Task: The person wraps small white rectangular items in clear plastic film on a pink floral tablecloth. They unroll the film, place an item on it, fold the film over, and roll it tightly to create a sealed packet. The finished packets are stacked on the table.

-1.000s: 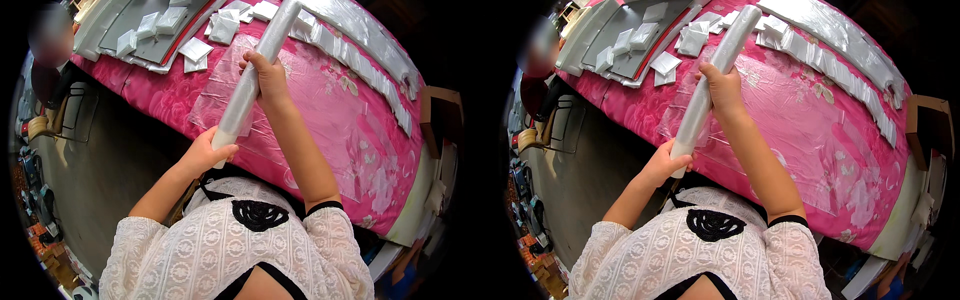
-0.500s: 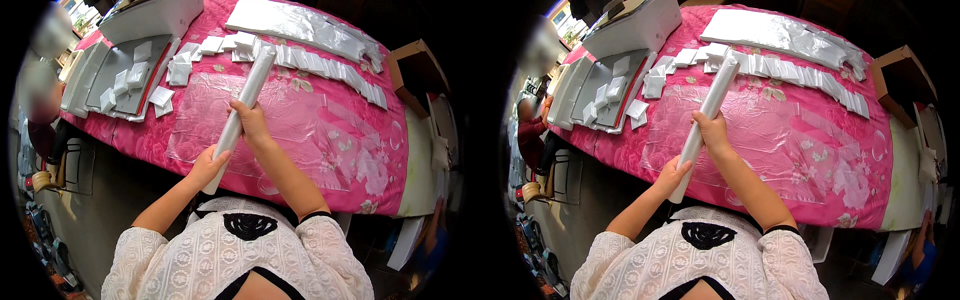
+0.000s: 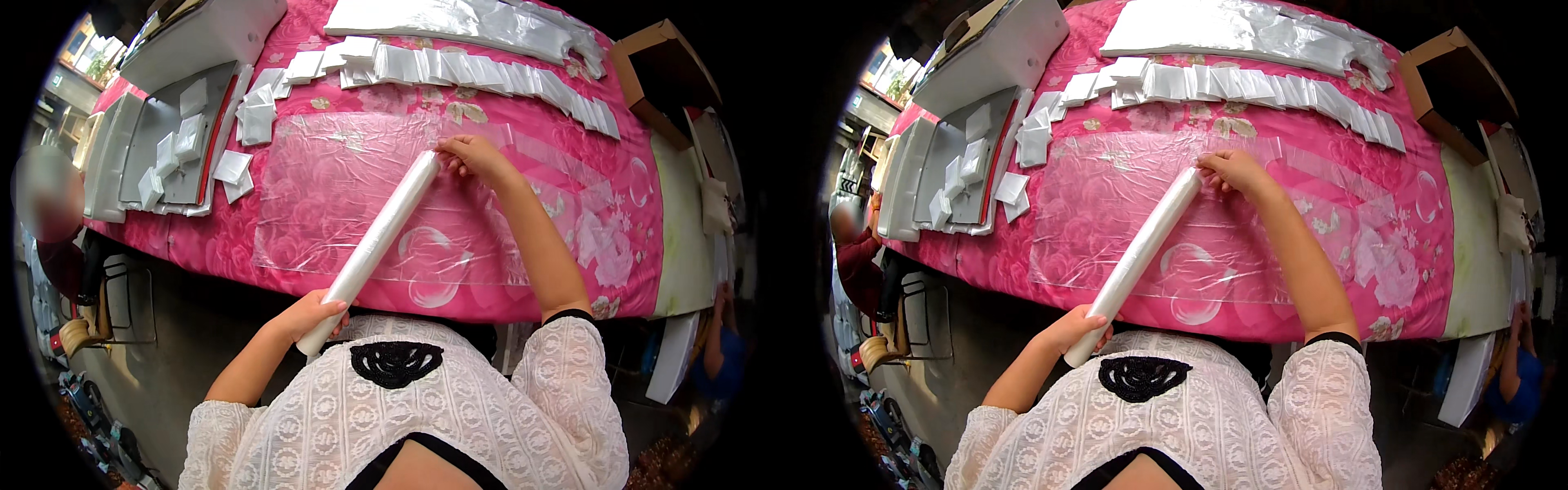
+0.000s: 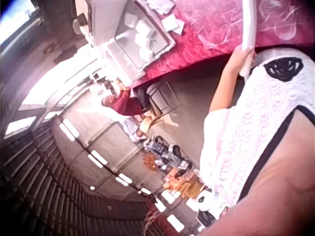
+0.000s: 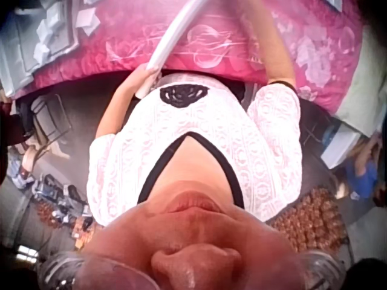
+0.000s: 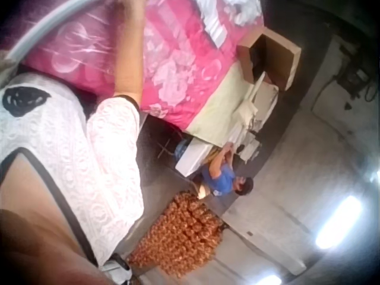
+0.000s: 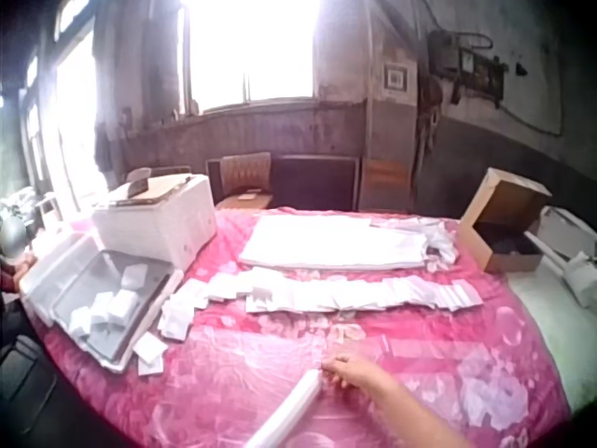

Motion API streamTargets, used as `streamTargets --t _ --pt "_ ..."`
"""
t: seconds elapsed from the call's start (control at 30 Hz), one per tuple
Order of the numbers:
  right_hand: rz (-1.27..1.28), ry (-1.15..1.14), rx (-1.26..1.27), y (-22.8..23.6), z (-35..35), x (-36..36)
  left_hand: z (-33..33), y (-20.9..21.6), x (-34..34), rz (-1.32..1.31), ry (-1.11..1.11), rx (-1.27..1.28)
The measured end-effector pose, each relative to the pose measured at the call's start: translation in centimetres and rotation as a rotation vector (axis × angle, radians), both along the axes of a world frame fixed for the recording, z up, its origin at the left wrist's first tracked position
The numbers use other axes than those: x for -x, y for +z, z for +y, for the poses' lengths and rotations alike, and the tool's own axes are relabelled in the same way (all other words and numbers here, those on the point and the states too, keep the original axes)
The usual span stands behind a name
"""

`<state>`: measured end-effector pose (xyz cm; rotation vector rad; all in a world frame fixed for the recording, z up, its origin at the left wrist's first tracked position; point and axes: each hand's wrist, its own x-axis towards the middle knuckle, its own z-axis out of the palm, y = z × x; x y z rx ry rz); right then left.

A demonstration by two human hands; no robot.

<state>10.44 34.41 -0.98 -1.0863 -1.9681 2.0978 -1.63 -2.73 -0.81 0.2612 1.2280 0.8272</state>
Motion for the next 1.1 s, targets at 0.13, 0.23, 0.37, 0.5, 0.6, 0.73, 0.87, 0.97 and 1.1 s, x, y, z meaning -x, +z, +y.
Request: streamTargets --t 0.13,0.23,0.37,0.5,0.6,0.73,0.87,0.97,1.1 --pt "-0.045 0.088 0.035 0.6 -0.6 0.5 0.1 0.2 -0.2 0.02 0.01 0.003" --pt "-0.071 0.117 -0.001 0.5 -0.6 0.9 0.3 0.6 -0.7 0.101 0.007 0.021" --pt "-0.093 0.166 -0.096 1.6 -1.0 0.6 0.4 1.2 -1.3 0.198 0.007 0.044" --pt "-0.065 0.202 -0.181 1.2 -0.6 0.1 0.4 1.2 -1.5 0.249 -0.034 0.016" --pt "-0.003 0.157 -0.203 1.1 -0.9 -0.2 -0.5 0.2 -1.1 0.094 0.063 -0.047" --pt "-0.019 0.062 -0.143 -0.2 0.5 -0.5 -0.7 0.9 -0.7 0.068 0.044 -0.051" --pt "-0.076 0.044 0.064 0.9 0.6 -0.1 -0.9 0.5 -0.8 0.139 -0.023 -0.016" --pt "-0.122 0.14 0.093 2.0 0.4 0.2 -0.9 0.2 -0.7 0.141 -0.029 -0.027" --pt "-0.08 0.331 -0.02 0.3 1.1 0.3 -1.0 0.2 -0.7 0.144 -0.03 -0.038"
